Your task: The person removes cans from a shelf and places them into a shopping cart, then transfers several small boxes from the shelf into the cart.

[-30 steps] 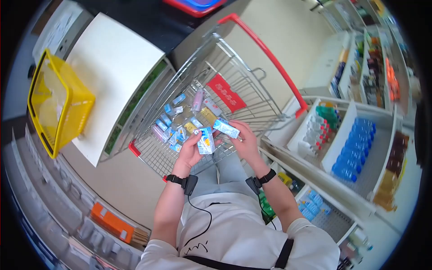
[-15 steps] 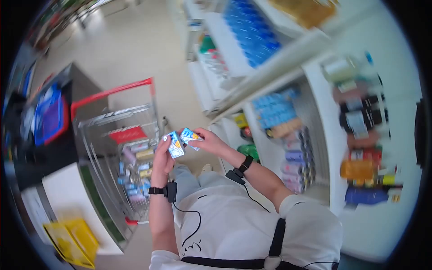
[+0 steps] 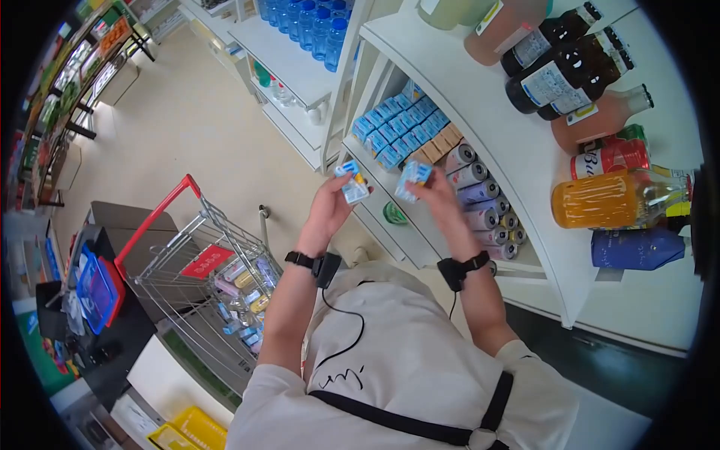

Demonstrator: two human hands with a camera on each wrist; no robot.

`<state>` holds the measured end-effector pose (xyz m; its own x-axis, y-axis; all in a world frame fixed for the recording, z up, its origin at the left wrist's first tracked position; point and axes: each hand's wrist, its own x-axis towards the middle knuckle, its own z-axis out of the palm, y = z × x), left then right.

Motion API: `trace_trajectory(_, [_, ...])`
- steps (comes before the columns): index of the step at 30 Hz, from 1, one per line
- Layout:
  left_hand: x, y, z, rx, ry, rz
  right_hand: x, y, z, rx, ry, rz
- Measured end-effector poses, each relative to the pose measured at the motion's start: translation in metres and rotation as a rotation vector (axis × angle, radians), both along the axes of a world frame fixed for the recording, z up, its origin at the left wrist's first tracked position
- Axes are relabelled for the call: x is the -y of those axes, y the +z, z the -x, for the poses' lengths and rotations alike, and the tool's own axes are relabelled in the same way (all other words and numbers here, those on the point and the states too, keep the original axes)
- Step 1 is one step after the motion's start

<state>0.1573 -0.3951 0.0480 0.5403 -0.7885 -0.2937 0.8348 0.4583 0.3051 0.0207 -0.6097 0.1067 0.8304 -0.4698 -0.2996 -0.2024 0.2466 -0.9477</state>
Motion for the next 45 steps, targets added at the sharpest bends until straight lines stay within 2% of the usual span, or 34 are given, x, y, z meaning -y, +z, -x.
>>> trace_trajectory(1, [0.008, 0.006, -0.008, 0.042, -0.036, -0.023, 0.007, 0.005, -0.002, 0.012, -0.046, 0.105])
trace_trajectory(6, [0.037, 0.02, -0.06, 0.186, -0.148, -0.114, 0.037, 0.028, -0.041, -0.022, -0.206, 0.259])
trace_trajectory(9, [0.041, 0.03, -0.095, 0.222, -0.198, -0.159, 0.08, -0.014, -0.072, -0.009, -0.21, 0.536])
trace_trajectory(10, [0.041, 0.032, -0.105, 0.24, -0.209, -0.184, 0.1, -0.035, -0.081, -0.017, -0.226, 0.534])
trace_trajectory(13, [0.048, 0.036, -0.135, 0.336, -0.256, -0.179, 0.159, -0.094, -0.103, -0.249, -0.282, 0.988])
trace_trajectory(14, [0.05, 0.036, -0.143, 0.385, -0.273, -0.177, 0.161, -0.092, -0.111, -0.257, -0.295, 0.985])
trace_trajectory(17, [0.056, 0.035, -0.16, 0.463, -0.334, -0.193, 0.163, -0.073, -0.13, -0.277, -0.467, 1.328])
trace_trajectory(19, [0.058, 0.035, -0.17, 0.504, -0.368, -0.199, 0.162, -0.08, -0.135, -0.307, -0.481, 1.396])
trace_trajectory(25, [0.07, 0.024, -0.184, 0.609, -0.489, -0.177, 0.164, -0.135, -0.122, -0.479, -0.485, 1.801])
trace_trajectory(30, [0.094, 0.037, -0.179, 0.794, -0.52, -0.18, 0.159, -0.142, -0.135, -0.452, -0.718, 1.865])
trace_trajectory(34, [0.131, 0.039, -0.169, 0.872, -0.517, -0.161, 0.127, -0.061, -0.132, -0.488, -0.388, 0.973])
trace_trajectory(36, [0.152, 0.034, -0.164, 0.91, -0.528, -0.15, 0.111, -0.036, -0.128, -0.444, -0.233, 0.525])
trace_trajectory(37, [0.163, 0.031, -0.162, 0.95, -0.516, -0.137, 0.1, -0.034, -0.122, -0.45, -0.254, 0.511])
trace_trajectory(40, [0.195, 0.024, -0.153, 1.079, -0.491, -0.149, 0.075, -0.024, -0.108, -0.12, -0.093, 0.483])
trace_trajectory(41, [0.203, 0.021, -0.15, 1.16, -0.465, -0.193, 0.072, -0.021, -0.108, -0.121, -0.112, 0.486])
trace_trajectory(44, [0.233, -0.001, -0.141, 1.318, -0.373, -0.27, 0.068, -0.015, -0.116, -0.376, -0.378, 0.937])
trace_trajectory(45, [0.241, -0.008, -0.138, 1.383, -0.297, -0.319, 0.07, -0.018, -0.12, -0.379, -0.392, 0.939])
